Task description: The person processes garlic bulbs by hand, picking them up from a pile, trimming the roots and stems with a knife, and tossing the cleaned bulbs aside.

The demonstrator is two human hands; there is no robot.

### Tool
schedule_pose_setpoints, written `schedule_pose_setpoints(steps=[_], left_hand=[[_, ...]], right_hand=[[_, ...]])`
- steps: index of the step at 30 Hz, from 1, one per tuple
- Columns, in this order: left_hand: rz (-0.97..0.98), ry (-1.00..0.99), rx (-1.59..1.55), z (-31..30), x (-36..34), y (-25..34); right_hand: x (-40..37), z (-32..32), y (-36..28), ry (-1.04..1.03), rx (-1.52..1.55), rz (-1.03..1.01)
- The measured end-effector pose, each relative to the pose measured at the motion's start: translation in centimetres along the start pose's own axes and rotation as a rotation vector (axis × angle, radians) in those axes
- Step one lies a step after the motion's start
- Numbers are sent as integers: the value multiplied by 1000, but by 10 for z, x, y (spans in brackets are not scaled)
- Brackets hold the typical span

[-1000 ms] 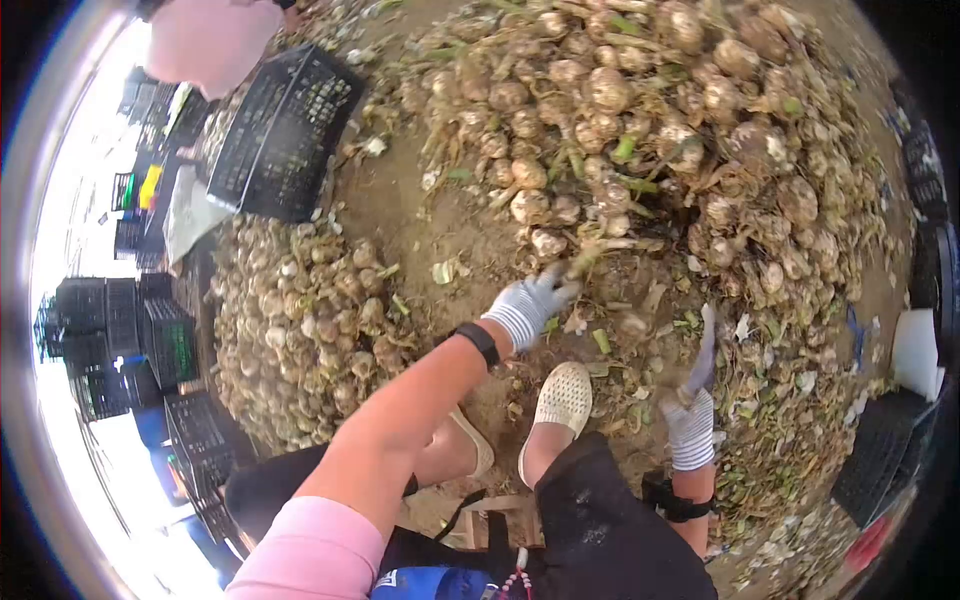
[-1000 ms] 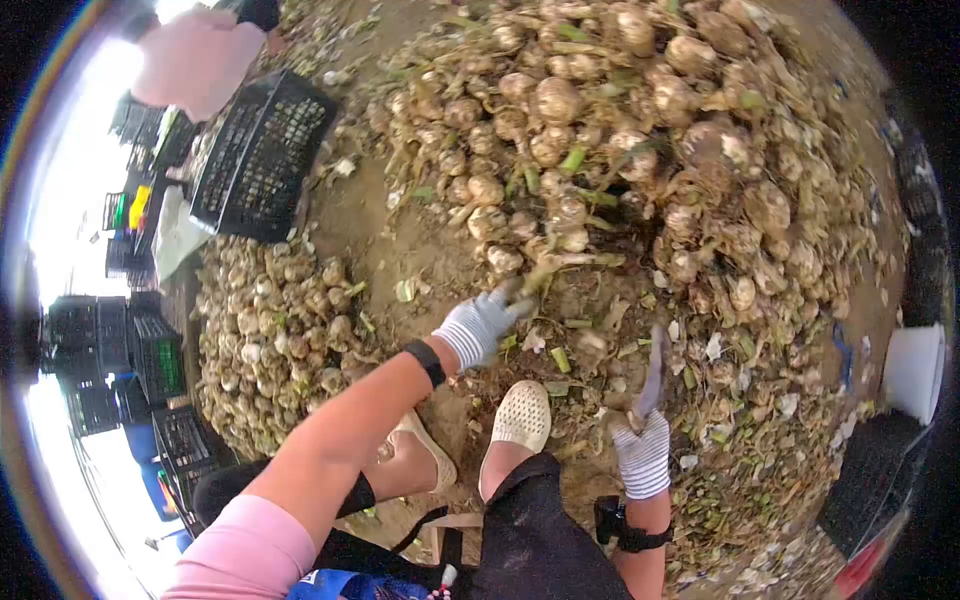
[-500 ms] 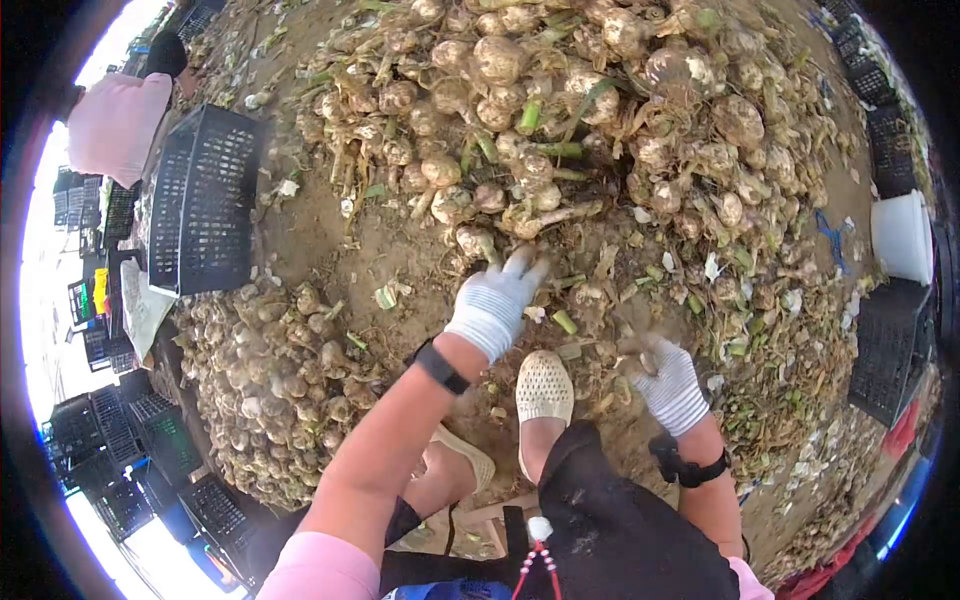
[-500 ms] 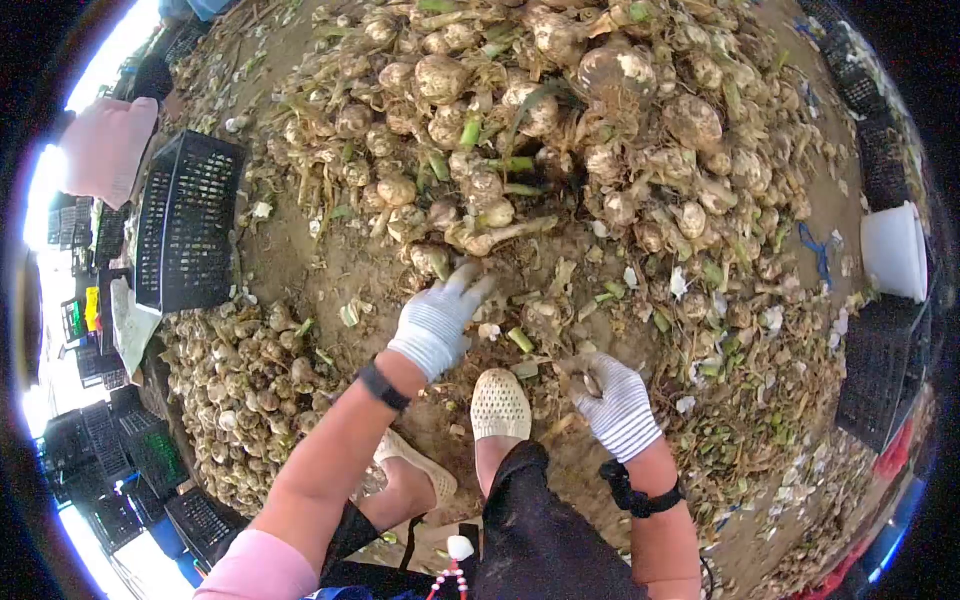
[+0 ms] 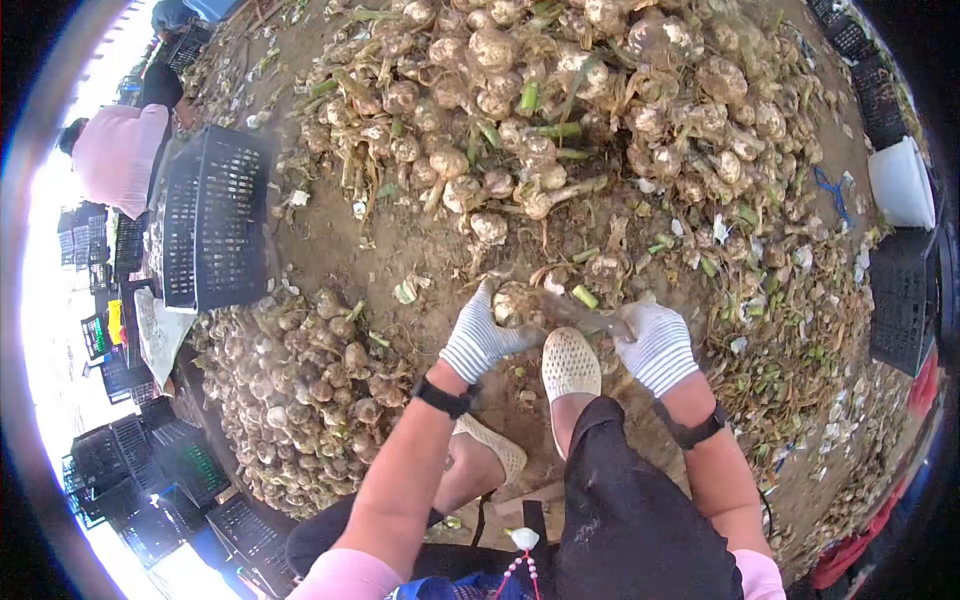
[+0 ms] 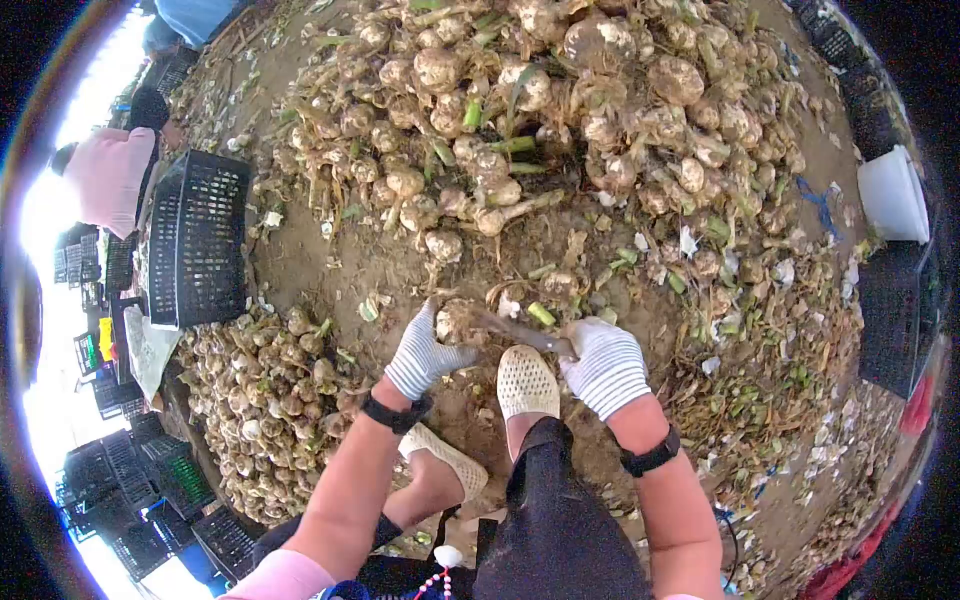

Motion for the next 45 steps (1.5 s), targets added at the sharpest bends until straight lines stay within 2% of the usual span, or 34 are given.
schedule_pose_setpoints(steps=[1,2,5,6,7,8,10,13,17,18,19,21,22,23,24,25,27,28,29,31,32,34,35,36,37,38,39,41,44,45], left_hand=[[0,-1,0,1,-2,0],[-113,-10,-539,6,-4,-13],[-142,-242,-232,23,-8,-6],[-342,-434,-1105,44,-4,-27],[-402,-521,-1560,53,-5,-21],[-541,-597,-1982,61,-7,-14],[-395,-574,-1994,63,-7,-6],[-386,-549,-2046,67,-17,17],[-434,-387,-2070,74,-18,16],[-275,-417,-1663,70,-19,12],[-224,-406,-1326,69,-22,11],[-98,-400,-606,73,-34,34],[-13,-376,-224,78,-43,59],[229,-394,258,95,-59,92],[81,-359,384,94,-49,78],[-167,-301,515,81,-42,86],[-3,-165,24,52,-33,51],[39,-189,-173,45,-33,55],[51,-205,-191,38,-34,54],[109,-310,-462,45,-44,62],[111,-306,-457,45,-44,64],[165,-295,243,52,-41,74],[192,-283,596,57,-38,79],[234,-327,943,68,-36,83],[236,-333,945,69,-35,83],[320,-383,1099,76,-37,84],[407,-434,1251,83,-39,85],[480,-440,1329,89,-40,84],[713,-383,1391,94,-48,90],[707,-386,1385,91,-51,88]], right_hand=[[6,0,-9,-47,-58,-37],[10,1,-18,-88,-15,-45],[15,-6,-53,-117,-146,-133],[15,-12,-68,-87,-171,-174],[16,-9,-71,-86,-169,-168],[17,-8,-73,-25,-183,-177],[13,-13,-78,78,-210,-231],[10,-9,-73,103,-199,-299],[3,-15,-71,216,-156,-323],[5,-13,-67,210,-112,-328],[10,-16,-64,207,-109,-326],[36,-4,-32,-168,-232,79],[43,-9,-11,-135,-184,106],[42,-14,4,-115,-138,126],[27,-29,0,134,-85,30],[18,-26,4,132,-93,26],[4,-23,38,302,524,141],[3,-4,57,226,425,141],[-7,-4,50,187,357,86],[-24,26,60,68,468,130],[-27,31,59,69,471,124],[-33,34,56,123,785,-14],[-32,24,50,132,786,-10],[-27,21,38,-59,596,53],[-25,24,32,-248,403,115],[-17,31,32,-194,315,30],[-17,28,30,-189,317,40],[-8,1,0,-116,385,-51],[13,12,-5,-238,290,-121],[15,14,-8,-295,267,-167]])
Point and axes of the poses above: each hand's wrist, its own x-axis towards the middle knuckle, its own z-axis out of the palm, y = z × x, the point moved 7 cm from there along x, towards the middle knuckle, and after that the axes turned 10 degrees about -y, right-handed, at the moved point
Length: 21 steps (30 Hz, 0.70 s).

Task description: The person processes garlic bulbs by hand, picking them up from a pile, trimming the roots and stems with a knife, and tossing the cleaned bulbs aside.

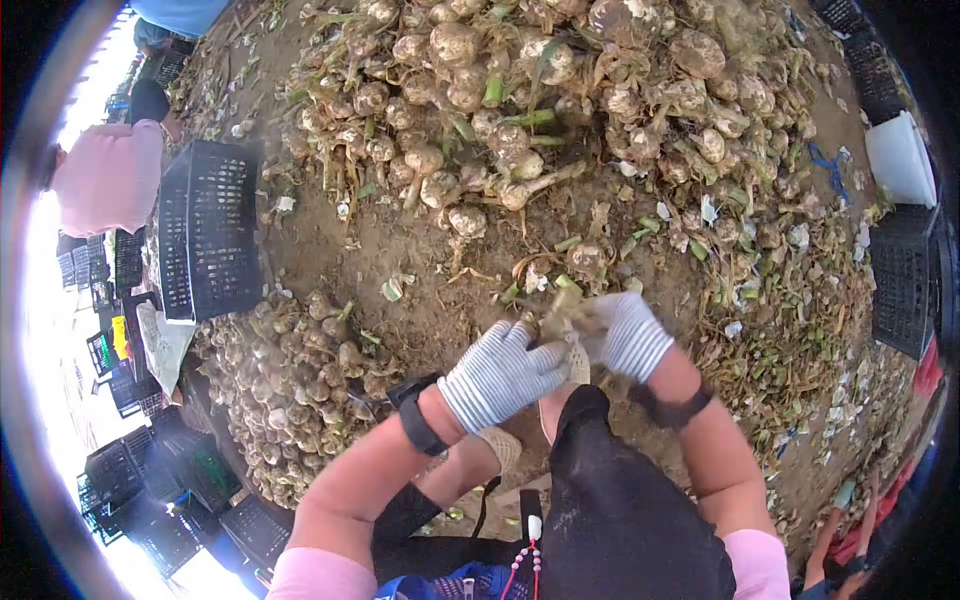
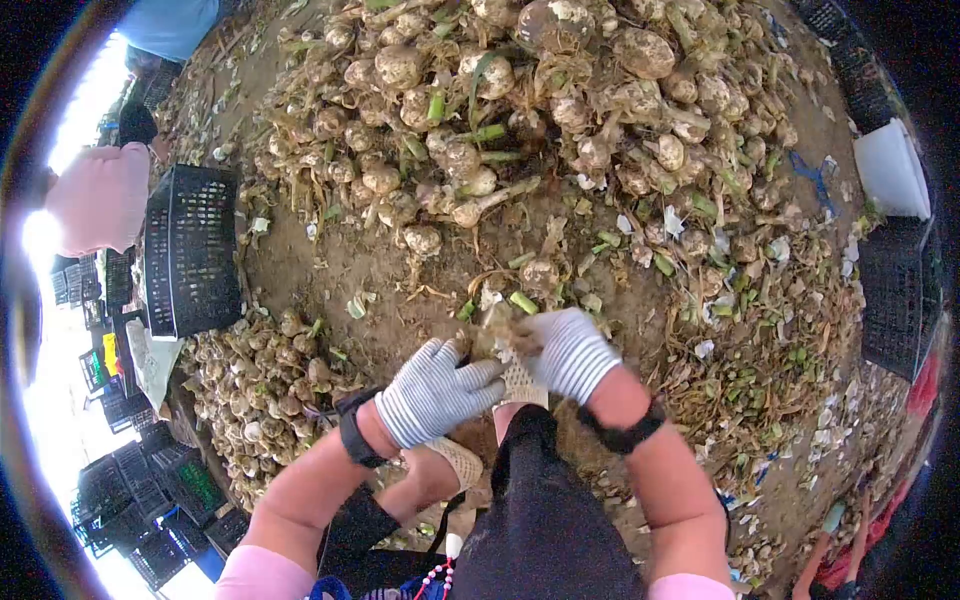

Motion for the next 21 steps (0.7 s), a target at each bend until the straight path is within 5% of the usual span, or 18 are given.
schedule_pose_setpoints(steps=[1,2,3,4,5,9,10,12,13,17,18,21], left_hand=[[23,15,20,-2,-10,0],[42,38,50,-8,-20,-4],[18,40,76,-17,-39,-11],[-74,56,18,-22,-66,-25],[-345,-171,75,0,-105,-53],[-1716,-695,75,-66,-247,-90],[-1784,-512,72,-68,-259,-95],[-1408,-89,-169,-63,-193,-83],[-943,139,-187,-62,-141,-74],[-395,135,-388,-4,24,-84],[-456,-168,-240,33,61,-93],[-296,-244,-239,86,124,-101]], right_hand=[[11,12,23,-146,-171,-28],[1,18,73,-115,-309,251],[-17,32,91,-161,-486,151],[-44,16,96,40,-105,344],[-63,28,118,240,236,247],[-80,29,115,484,555,245],[-77,30,116,483,594,289],[-73,31,120,558,654,245],[-68,23,111,522,665,268],[-59,4,107,540,605,188],[-63,-3,98,576,573,161],[-76,12,119,526,507,301]])
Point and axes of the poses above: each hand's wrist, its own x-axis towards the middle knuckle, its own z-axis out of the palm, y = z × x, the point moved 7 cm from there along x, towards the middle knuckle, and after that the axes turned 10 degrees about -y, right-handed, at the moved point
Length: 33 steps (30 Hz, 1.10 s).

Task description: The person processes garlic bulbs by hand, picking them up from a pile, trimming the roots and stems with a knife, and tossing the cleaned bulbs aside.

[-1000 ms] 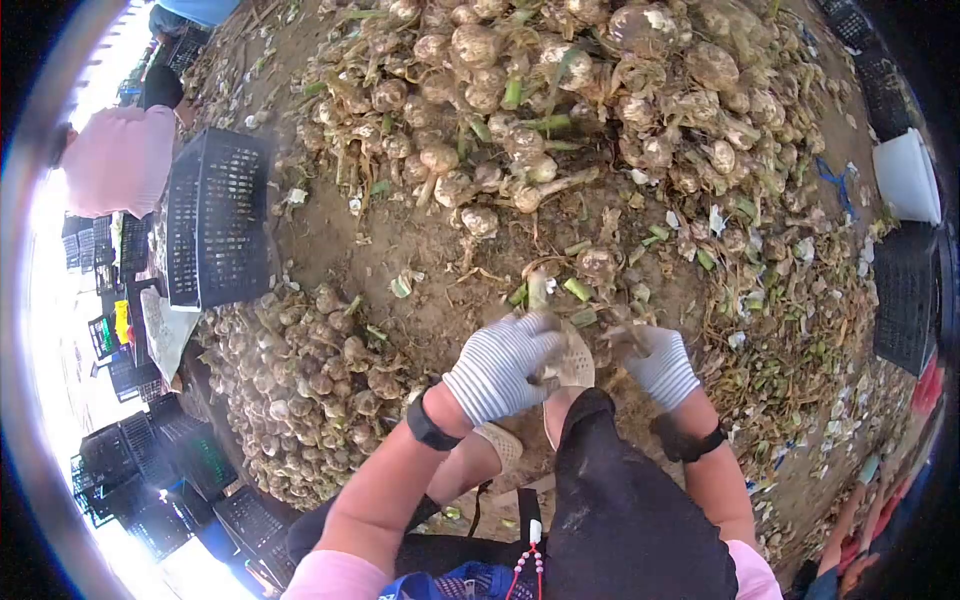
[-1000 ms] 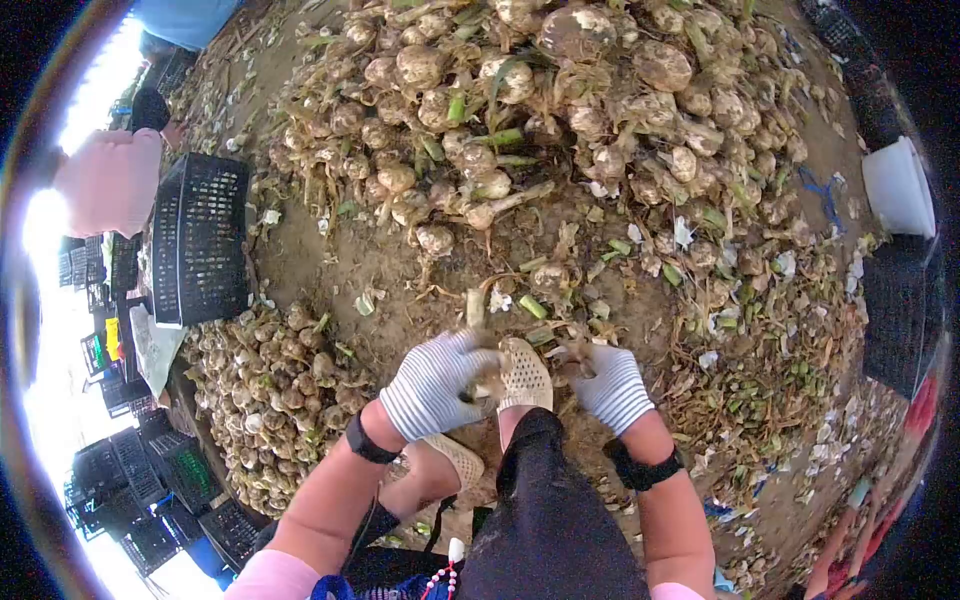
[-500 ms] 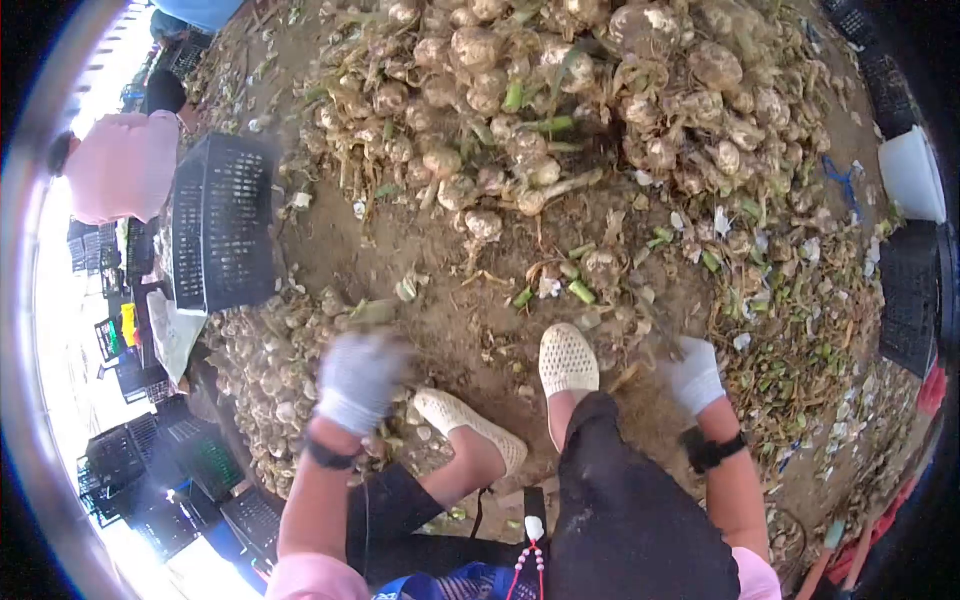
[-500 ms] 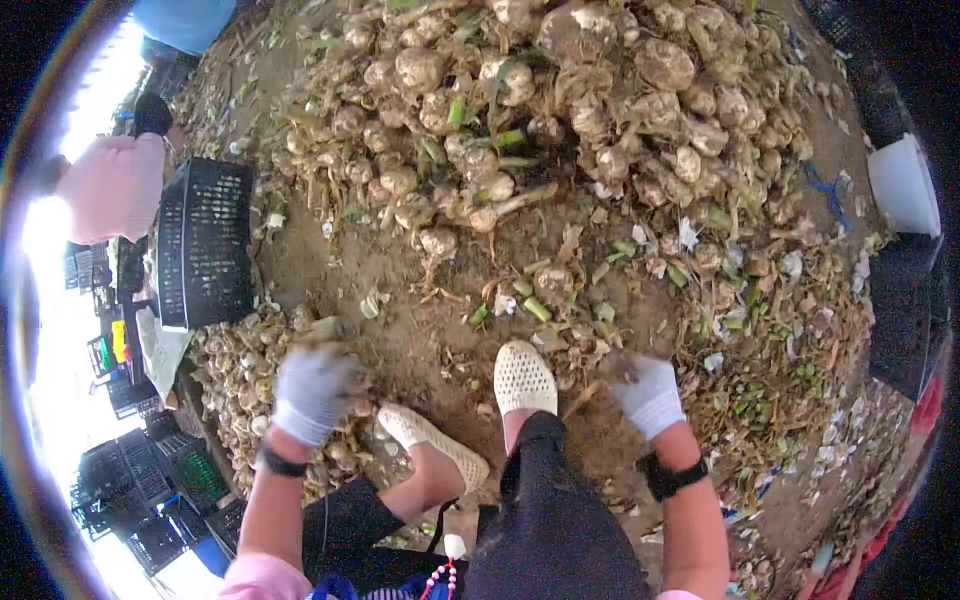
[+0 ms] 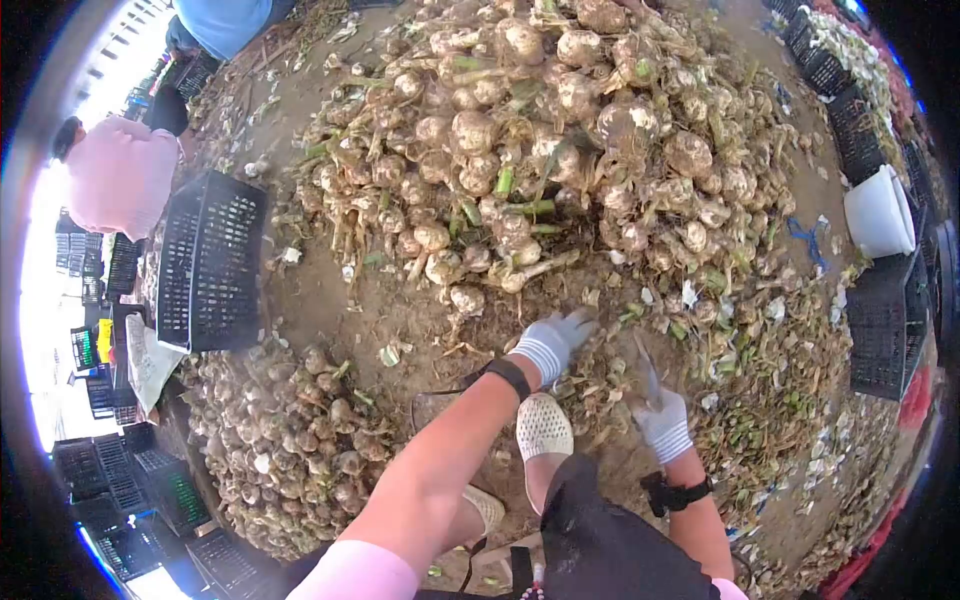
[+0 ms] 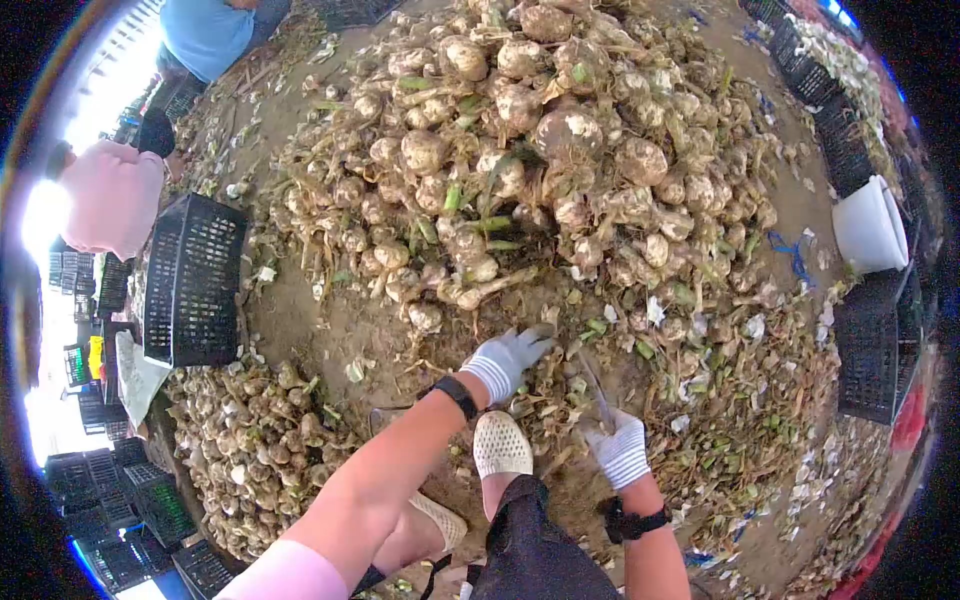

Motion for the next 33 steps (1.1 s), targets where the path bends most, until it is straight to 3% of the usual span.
schedule_pose_setpoints(steps=[4,5,7,9,10,11,13,15,19,20,22,23,25,28,31,33], left_hand=[[-10,-23,-260,-33,-21,17],[-24,117,-267,-35,-33,20],[77,313,-912,-42,-66,22],[153,375,-1460,-16,-81,8],[194,424,-1722,-3,-90,2],[42,412,-1560,-3,-104,-5],[42,420,-1434,-9,-123,-4],[53,411,-1305,-7,-133,-4],[105,-42,-2787,47,-110,2],[208,-173,-2962,45,-106,15],[526,-239,-3024,28,-111,26],[526,-247,-3025,25,-113,30],[294,-123,-3187,29,-115,33],[251,-56,-3110,40,-119,30],[0,184,-2653,19,-132,34],[-217,159,-1015,-33,-152,33]], right_hand=[[-15,-13,-36,3,-81,-77],[-15,-15,-33,6,-76,-50],[-13,-12,-41,15,-57,-117],[-7,-6,-61,20,21,-176],[-3,-1,-71,4,-183,-226],[-1,4,-86,-12,-389,-280],[-1,14,-113,-50,-373,-302],[-1,35,-140,-147,-572,-459],[-3,68,-166,-253,-866,-478],[-5,72,-170,-250,-862,-474],[-10,75,-178,-166,-925,-512],[-10,76,-178,-165,-926,-507],[-15,73,-182,-78,-921,-588],[-15,74,-176,-80,-894,-608],[-5,69,-178,-103,-869,-622],[39,56,-133,-318,-1051,-28]])
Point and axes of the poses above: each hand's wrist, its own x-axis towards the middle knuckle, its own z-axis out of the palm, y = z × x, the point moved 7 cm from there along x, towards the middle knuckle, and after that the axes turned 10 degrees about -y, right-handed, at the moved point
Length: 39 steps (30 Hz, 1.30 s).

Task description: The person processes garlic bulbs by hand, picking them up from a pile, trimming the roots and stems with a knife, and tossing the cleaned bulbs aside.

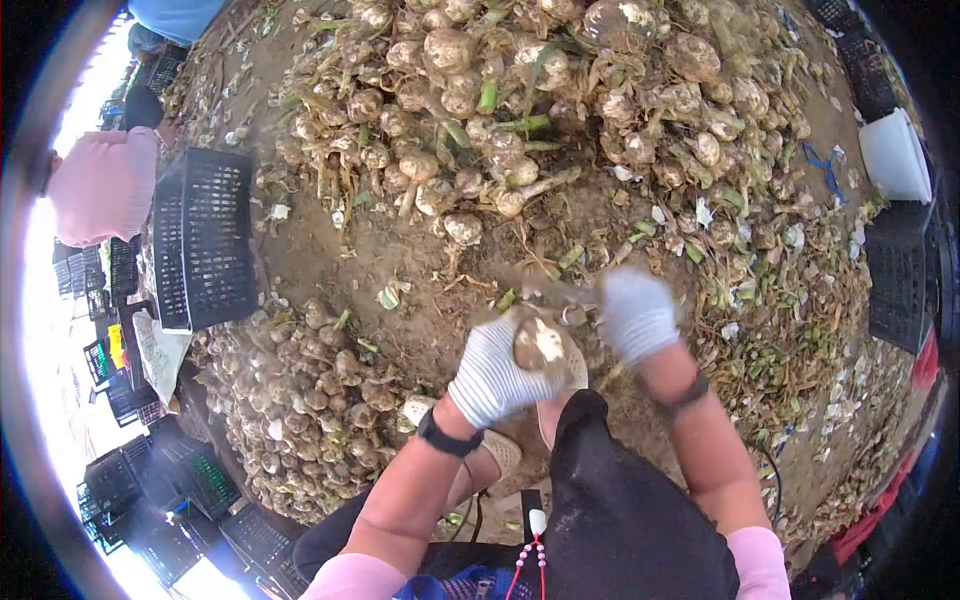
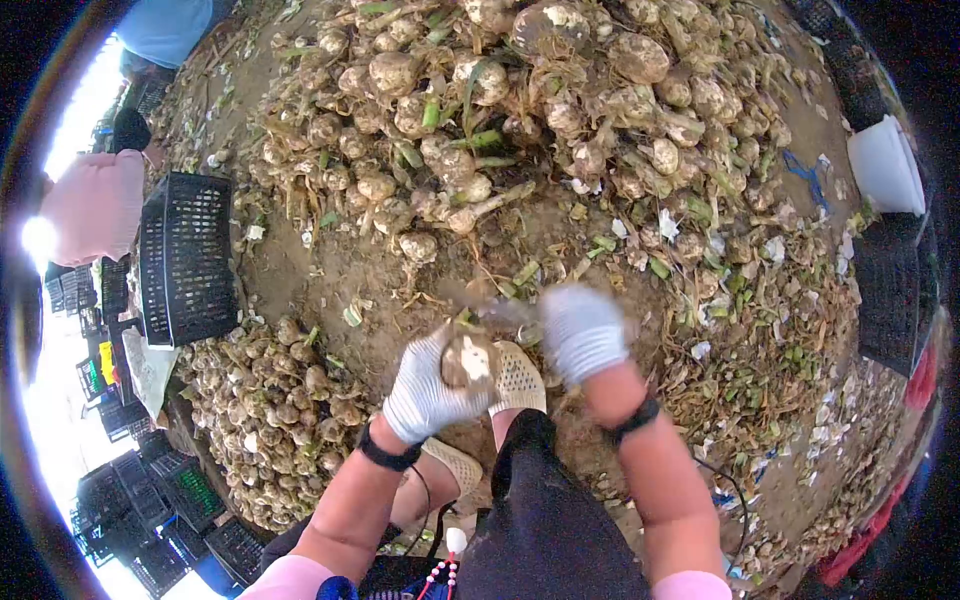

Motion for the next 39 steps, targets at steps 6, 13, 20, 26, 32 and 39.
schedule_pose_setpoints(steps=[6,13,20,26,32,39], left_hand=[[142,47,-454,-8,-3,-9],[386,-148,695,22,2,22],[626,-178,1249,41,-2,24],[588,-16,1162,-2,-48,10],[-1271,418,1009,-167,-197,-71],[-325,641,300,-115,-7,-93]], right_hand=[[-14,75,104,268,758,130],[-29,72,51,108,784,-199],[-17,21,17,134,804,-340],[-30,89,99,35,782,-105],[-36,100,98,176,1093,-8],[-4,76,37,171,1044,-253]])
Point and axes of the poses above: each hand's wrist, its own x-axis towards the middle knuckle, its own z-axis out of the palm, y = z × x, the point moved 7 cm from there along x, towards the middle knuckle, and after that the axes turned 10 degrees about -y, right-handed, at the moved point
